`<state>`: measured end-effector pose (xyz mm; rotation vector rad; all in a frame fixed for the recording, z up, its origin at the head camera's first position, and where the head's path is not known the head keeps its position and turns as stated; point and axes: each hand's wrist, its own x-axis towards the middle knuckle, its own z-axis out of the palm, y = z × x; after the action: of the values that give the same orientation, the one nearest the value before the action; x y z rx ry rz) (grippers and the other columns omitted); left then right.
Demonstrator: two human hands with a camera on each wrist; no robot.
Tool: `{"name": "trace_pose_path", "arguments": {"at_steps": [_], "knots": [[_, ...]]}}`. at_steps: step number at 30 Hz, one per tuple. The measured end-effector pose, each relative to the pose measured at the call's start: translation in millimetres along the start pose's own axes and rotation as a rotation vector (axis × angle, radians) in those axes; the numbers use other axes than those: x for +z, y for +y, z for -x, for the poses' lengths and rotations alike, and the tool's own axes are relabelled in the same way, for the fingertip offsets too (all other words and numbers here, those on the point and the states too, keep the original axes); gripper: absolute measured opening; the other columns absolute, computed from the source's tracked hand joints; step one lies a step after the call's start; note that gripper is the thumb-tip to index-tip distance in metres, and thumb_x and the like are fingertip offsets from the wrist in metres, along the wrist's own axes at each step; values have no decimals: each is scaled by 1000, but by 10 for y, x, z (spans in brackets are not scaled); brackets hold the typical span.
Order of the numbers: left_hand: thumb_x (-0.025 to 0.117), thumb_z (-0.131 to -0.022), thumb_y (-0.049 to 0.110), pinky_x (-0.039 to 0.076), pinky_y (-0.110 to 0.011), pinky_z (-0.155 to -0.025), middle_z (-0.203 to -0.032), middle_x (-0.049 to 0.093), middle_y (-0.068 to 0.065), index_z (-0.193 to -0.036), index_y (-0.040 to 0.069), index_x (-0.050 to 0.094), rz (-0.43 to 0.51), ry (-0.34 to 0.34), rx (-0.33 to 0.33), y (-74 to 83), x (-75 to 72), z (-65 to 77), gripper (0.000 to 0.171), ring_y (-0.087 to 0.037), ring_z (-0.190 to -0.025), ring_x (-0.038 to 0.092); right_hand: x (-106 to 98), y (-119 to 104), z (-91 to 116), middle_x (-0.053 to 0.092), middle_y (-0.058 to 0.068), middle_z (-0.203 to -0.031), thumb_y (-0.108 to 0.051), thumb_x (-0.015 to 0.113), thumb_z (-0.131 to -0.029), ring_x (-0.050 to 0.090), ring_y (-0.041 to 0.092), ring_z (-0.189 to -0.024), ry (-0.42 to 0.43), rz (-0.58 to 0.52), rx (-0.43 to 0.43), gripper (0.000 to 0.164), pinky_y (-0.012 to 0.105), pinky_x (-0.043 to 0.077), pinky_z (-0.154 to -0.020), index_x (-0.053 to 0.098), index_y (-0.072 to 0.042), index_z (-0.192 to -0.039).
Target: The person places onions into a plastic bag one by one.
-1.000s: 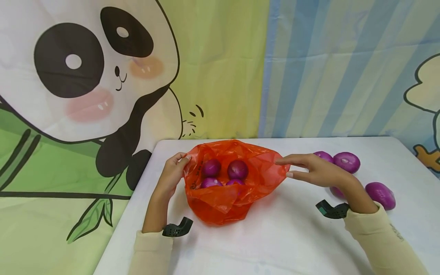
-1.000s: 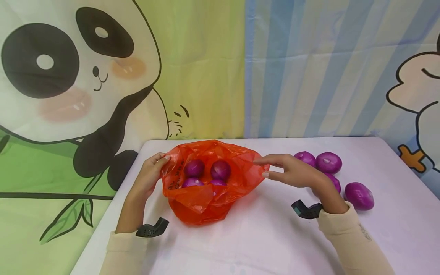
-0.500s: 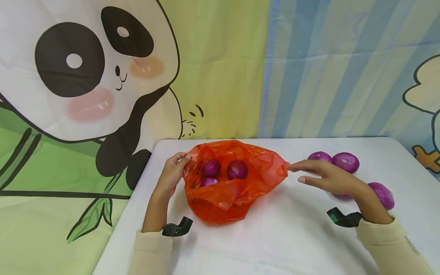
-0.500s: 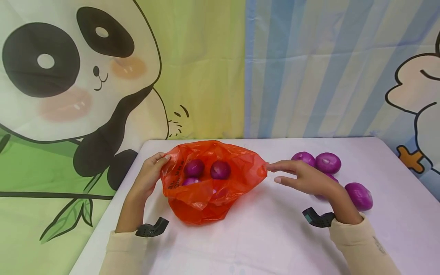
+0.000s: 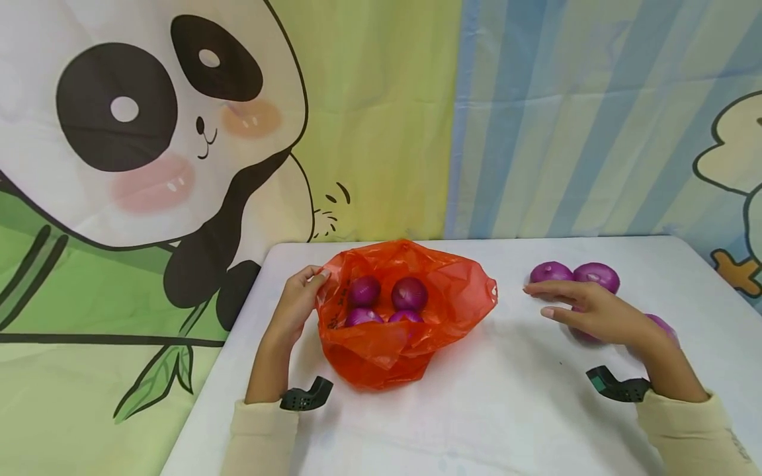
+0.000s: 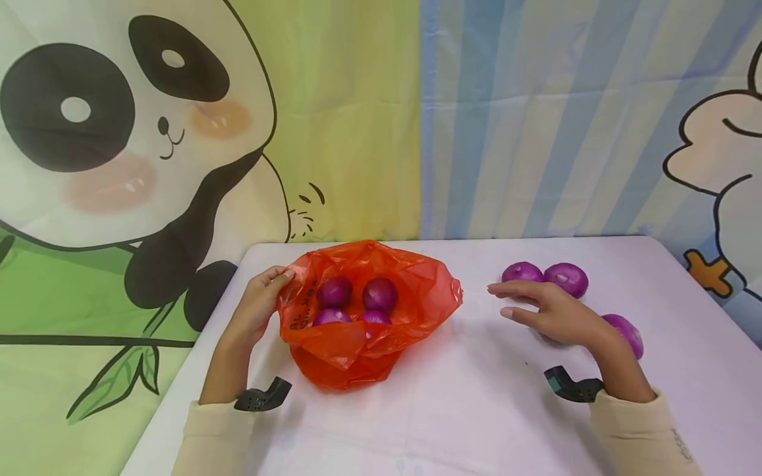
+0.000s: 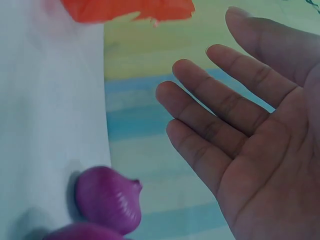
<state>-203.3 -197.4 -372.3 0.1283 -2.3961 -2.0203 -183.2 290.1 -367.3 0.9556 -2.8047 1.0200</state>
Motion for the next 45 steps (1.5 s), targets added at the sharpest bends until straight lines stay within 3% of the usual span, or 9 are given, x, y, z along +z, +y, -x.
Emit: {"name": "trace_pose_path", "arguments": {"at_steps": [6,13,17,24,26,28,32,37,45], "knots": [[52,-101,29,41,-36,-86,-93,57,-9,-107,1,59,-9,-12,2,-10,19,-10,29,-23,-95,50,-111,108,131,61,6,-129,-17,68,-92,45,-14,-111,30,19,122,41,27,48,-86,60,-15,-133],[52,-101,33,41,-40,-92,-99,57,-11,-108,2,58,-32,-18,-8,-9,8,1,32,-25,-101,50,-247,233,231,59,11,-131,-22,67,-93,46,-15,-111,53,-15,191,44,12,42,-84,57,-14,-136],[52,-101,32,41,-41,-94,-100,57,-11,-109,2,58,-29,-17,-9,2,9,7,32,-25,-102,50,-328,308,318,59,13,-130,-22,67,-93,47,-16,-108,61,-28,245,49,14,44,-79,53,-13,-139],[52,-101,30,39,-39,-90,-94,56,-10,-106,2,57,-15,-11,-5,17,26,15,29,-25,-99,49,-434,544,482,60,-14,-123,-20,69,-92,42,-19,-106,78,-4,288,50,10,42,-78,53,-9,-139],[52,-101,29,38,-39,-90,-94,55,-10,-106,1,57,-8,-11,-2,17,26,18,28,-25,-99,49,-443,593,506,60,-14,-123,-21,69,-92,47,-11,-112,75,2,299,51,8,41,-79,53,-9,-139],[51,-101,28,38,-39,-89,-94,55,-10,-106,1,57,-5,-9,4,17,23,20,28,-24,-98,49,-445,622,519,59,-7,-126,-23,69,-92,53,9,-120,60,4,317,52,8,40,-79,52,-9,-139],[51,-101,28,40,-35,-82,-89,54,-8,-106,1,57,-9,-8,15,10,12,20,28,-23,-90,49,-416,633,509,54,17,-134,-23,68,-92,46,53,-120,-2,-17,338,56,24,50,-81,48,-5,-141],[52,-101,30,40,-35,-78,-82,52,-7,-104,2,57,-16,-8,20,2,1,17,29,-21,-84,48,-366,615,473,40,34,-139,-23,70,-91,37,61,-121,-95,-9,346,64,65,44,-85,42,-1,-144],[51,-101,29,41,-33,-78,-87,53,-8,-107,2,57,-15,-12,8,20,0,26,29,-21,-86,49,-242,618,412,47,36,-129,-33,75,-85,43,55,-115,-146,81,370,75,68,43,-82,41,-4,-144]]}}
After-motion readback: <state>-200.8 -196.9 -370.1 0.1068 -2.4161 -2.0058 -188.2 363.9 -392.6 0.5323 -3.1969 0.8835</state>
